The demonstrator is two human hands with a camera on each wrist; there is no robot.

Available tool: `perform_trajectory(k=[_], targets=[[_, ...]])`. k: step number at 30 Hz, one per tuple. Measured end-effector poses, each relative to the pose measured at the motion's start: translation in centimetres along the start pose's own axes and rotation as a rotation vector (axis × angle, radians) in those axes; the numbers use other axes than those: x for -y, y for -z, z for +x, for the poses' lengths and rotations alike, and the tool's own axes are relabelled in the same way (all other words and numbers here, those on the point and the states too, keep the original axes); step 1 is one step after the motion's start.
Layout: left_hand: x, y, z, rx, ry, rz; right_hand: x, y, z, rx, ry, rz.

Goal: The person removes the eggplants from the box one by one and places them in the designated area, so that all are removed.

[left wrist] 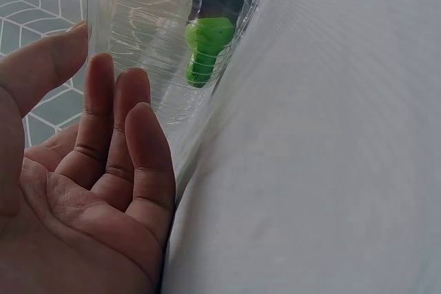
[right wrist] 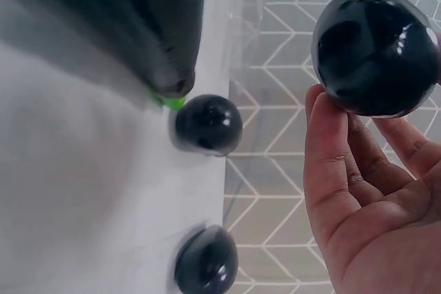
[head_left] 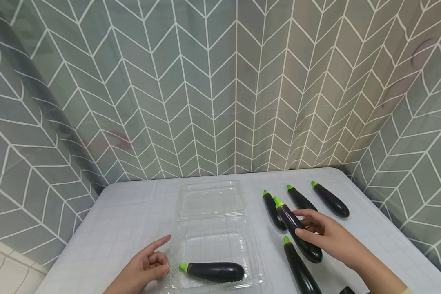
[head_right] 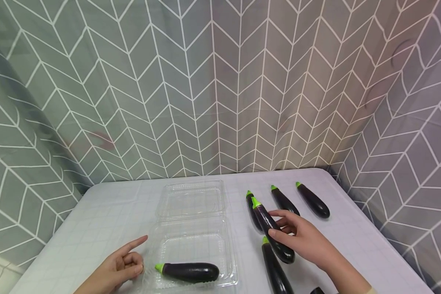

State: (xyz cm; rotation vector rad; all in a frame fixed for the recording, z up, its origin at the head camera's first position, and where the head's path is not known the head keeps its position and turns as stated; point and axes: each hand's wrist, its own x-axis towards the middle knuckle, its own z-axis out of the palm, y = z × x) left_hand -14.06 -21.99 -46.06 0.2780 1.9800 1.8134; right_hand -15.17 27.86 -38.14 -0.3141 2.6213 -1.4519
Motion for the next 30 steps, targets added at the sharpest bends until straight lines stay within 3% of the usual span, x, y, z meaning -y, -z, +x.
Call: perform_trajectory(k=[25, 30], targets=[[0.0, 0.0, 0.1, 0.011, 0.007, -0.015, -3.0, 1.2, -2.0, -0.058, -0.178, 0.037], [0.0, 0.0, 0.1, 0.015, 0.012, -0.027, -3.7, 1.2, -2.3, -0.072, -0.178, 0.053]])
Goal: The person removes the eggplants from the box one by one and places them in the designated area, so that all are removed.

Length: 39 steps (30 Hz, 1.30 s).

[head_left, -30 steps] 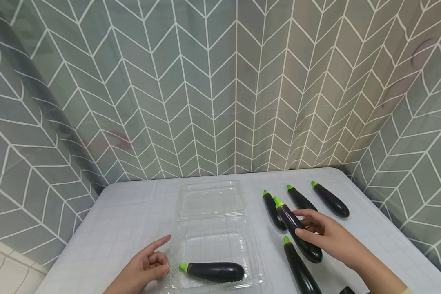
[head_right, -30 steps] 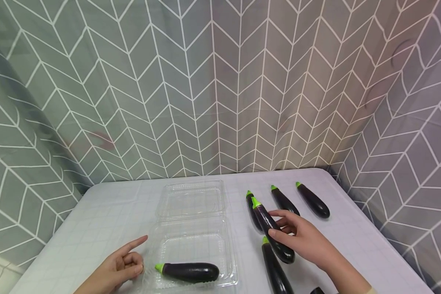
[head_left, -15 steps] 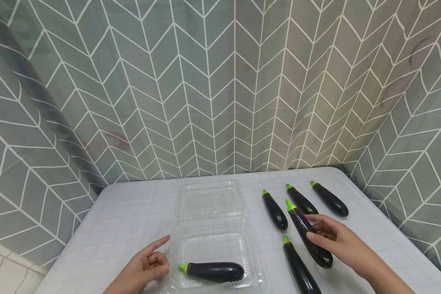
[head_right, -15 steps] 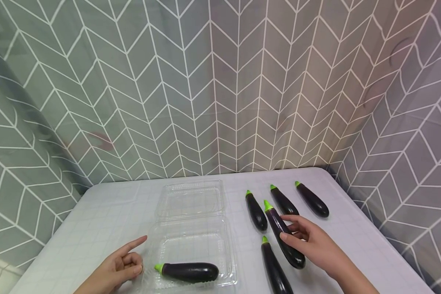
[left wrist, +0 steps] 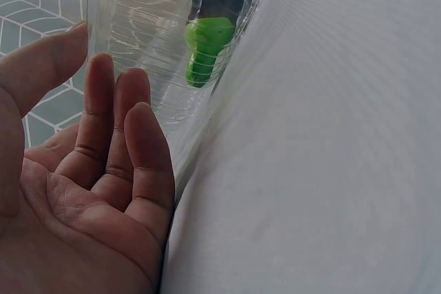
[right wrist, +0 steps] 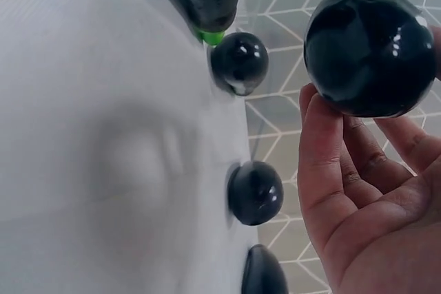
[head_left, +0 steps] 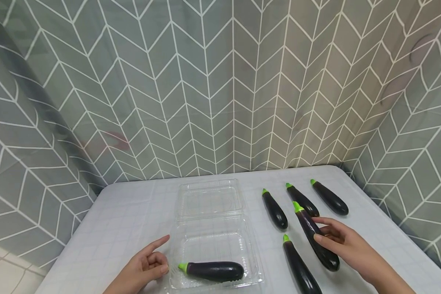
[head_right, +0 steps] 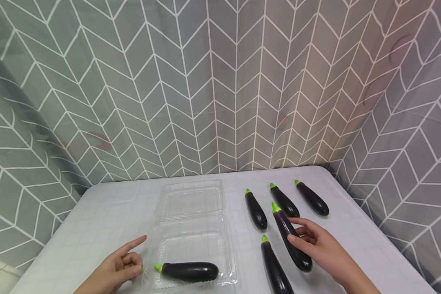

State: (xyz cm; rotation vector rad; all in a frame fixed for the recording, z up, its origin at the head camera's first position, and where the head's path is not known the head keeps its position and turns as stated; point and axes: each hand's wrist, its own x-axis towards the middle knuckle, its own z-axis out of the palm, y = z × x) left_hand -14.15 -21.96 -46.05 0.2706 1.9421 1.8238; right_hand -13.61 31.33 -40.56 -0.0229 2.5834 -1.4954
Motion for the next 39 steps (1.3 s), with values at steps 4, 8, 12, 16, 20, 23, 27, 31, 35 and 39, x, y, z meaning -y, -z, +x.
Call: perform_trajectory(k=[4, 8, 12, 16, 20, 23, 27, 31, 35, 39], targets=[[0.1, 0.0, 0.0, -0.003, 0.002, -0.002, -0.5, 0.0, 0.0, -0.007, 0.007, 0.022], [0.1, 0.0, -0.1, -0.004, 0.004, 0.000, -1.0, -0.1, 0.2, -0.010, -0.006, 0.040], [0.1, 0.0, -0.1, -0.004, 0.011, -0.008, -1.3, -0.1, 0.3, -0.009, -0.020, 0.046], [0.0, 0.0, -0.1, -0.010, 0.016, -0.004, -1.6, 0.0, 0.3, -0.001, -0.025, 0.049], [0.1, 0.0, -0.1, -0.014, 0.014, 0.009, -1.9, 0.1, 0.1, 0.002, -0.008, 0.049], [0.0, -0.2, 0.1, -0.015, 0.016, 0.011, -2.1, 0.2, 0.0, 0.002, 0.004, 0.050], [0.0, -0.1, 0.1, -0.014, 0.015, 0.008, -2.2, 0.2, 0.1, 0.013, -0.027, 0.054], [-0.1, 0.0, 0.0, -0.009, 0.013, 0.004, -2.3, 0.1, 0.3, 0.013, -0.061, 0.047], [-0.2, 0.0, -0.1, -0.011, 0.012, 0.004, -2.5, 0.1, 0.3, 0.013, -0.063, 0.050], [-0.1, 0.0, -0.1, -0.010, 0.009, 0.006, -2.7, 0.0, 0.2, 0.017, -0.034, 0.055]])
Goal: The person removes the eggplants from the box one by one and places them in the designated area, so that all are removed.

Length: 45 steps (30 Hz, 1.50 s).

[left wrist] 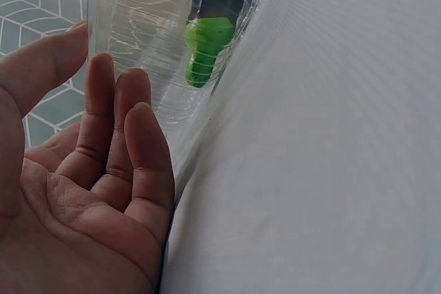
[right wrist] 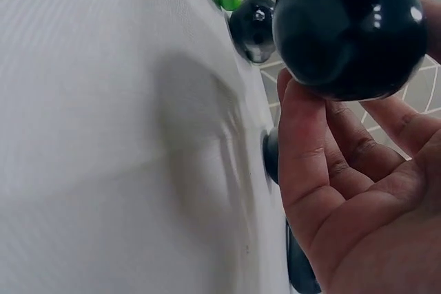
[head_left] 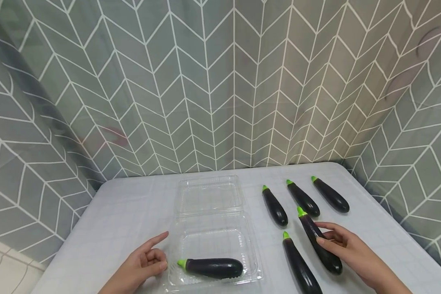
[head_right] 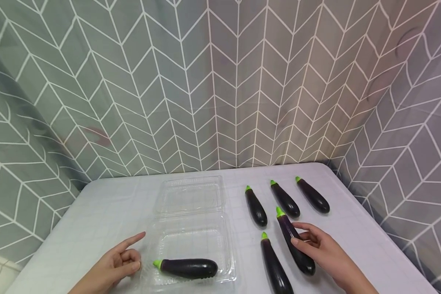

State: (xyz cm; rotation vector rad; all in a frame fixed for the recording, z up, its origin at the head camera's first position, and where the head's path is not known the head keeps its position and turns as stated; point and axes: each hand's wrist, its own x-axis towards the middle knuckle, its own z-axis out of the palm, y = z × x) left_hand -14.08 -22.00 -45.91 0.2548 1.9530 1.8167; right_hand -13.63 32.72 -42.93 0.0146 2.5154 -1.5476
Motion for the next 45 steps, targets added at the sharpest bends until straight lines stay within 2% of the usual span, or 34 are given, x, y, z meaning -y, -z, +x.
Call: perform_trajectory(k=[4, 10, 18, 29, 35, 45], targets=[[0.1, 0.0, 0.0, -0.002, 0.000, 0.001, -0.3, 0.1, -0.2, -0.007, 0.026, -0.025], [0.0, 0.0, 0.1, -0.016, 0.010, 0.006, -0.5, 0.8, -0.2, 0.006, -0.016, -0.080], [0.2, 0.1, 0.0, -0.005, 0.002, 0.003, -0.7, 1.4, -0.1, 0.025, -0.026, -0.124], [0.0, 0.0, 0.0, -0.012, 0.014, -0.002, -1.0, 1.8, 0.0, 0.081, -0.072, -0.118], [0.0, 0.0, -0.1, -0.016, 0.010, 0.009, -1.1, 1.8, 0.0, 0.068, -0.107, -0.159], [0.0, 0.0, 0.0, -0.028, 0.012, 0.007, -1.2, 1.7, 0.3, 0.041, -0.111, -0.245]])
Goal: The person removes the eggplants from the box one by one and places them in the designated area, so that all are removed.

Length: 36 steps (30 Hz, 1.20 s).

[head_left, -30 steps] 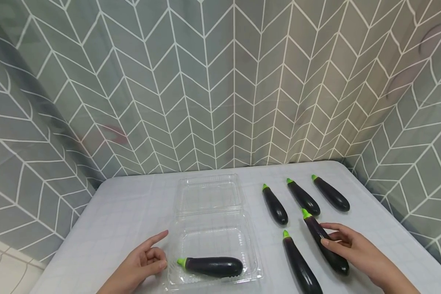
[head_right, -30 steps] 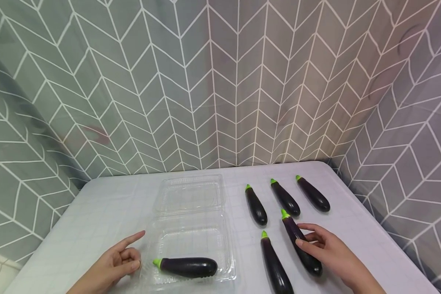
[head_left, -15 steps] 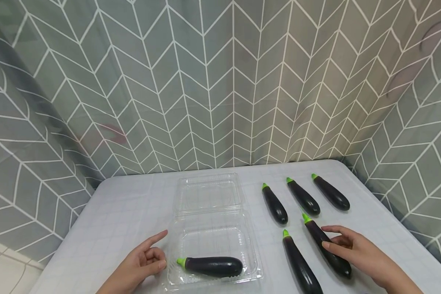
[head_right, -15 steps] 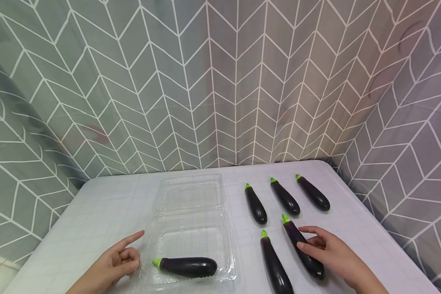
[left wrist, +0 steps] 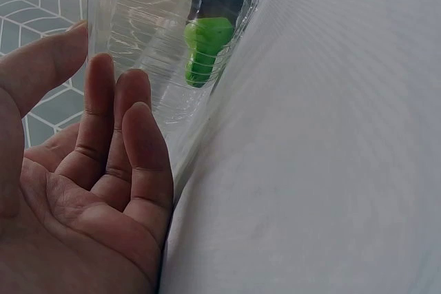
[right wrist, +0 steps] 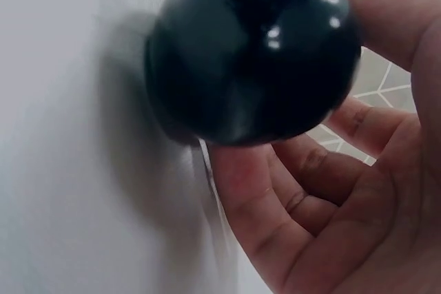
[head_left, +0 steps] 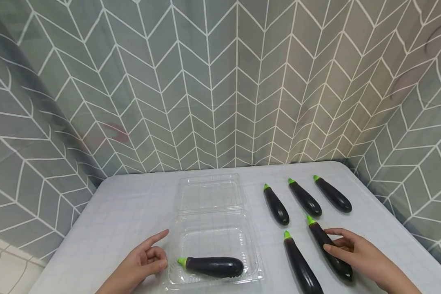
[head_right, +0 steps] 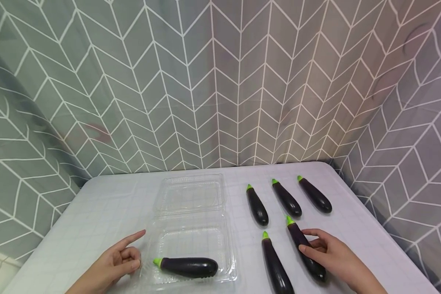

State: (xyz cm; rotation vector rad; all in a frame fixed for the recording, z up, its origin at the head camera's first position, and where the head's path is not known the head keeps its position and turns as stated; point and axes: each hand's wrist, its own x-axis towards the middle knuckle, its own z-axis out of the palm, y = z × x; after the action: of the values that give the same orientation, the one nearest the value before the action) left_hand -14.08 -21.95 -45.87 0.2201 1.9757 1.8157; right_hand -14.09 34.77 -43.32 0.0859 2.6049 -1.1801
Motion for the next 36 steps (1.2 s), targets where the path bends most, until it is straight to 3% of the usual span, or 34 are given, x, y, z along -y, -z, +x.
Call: perform_trajectory(k=[13, 19, 26, 36], targets=[[0.14, 0.05, -0.01, 0.012, -0.004, -0.022, -0.04, 0.03, 0.08, -0.026, 0.002, -0.061], [0.14, 0.07, 0.02, 0.014, 0.003, -0.014, -0.21, -0.04, -0.17, -0.018, 0.042, -0.059], [0.35, 0.10, -0.10, 0.019, -0.028, -0.004, -0.03, 0.13, 0.34, -0.002, -0.034, -0.067], [0.08, 0.00, -0.14, 0.013, -0.024, -0.013, 0.12, 0.25, -0.06, -0.025, -0.001, -0.080]])
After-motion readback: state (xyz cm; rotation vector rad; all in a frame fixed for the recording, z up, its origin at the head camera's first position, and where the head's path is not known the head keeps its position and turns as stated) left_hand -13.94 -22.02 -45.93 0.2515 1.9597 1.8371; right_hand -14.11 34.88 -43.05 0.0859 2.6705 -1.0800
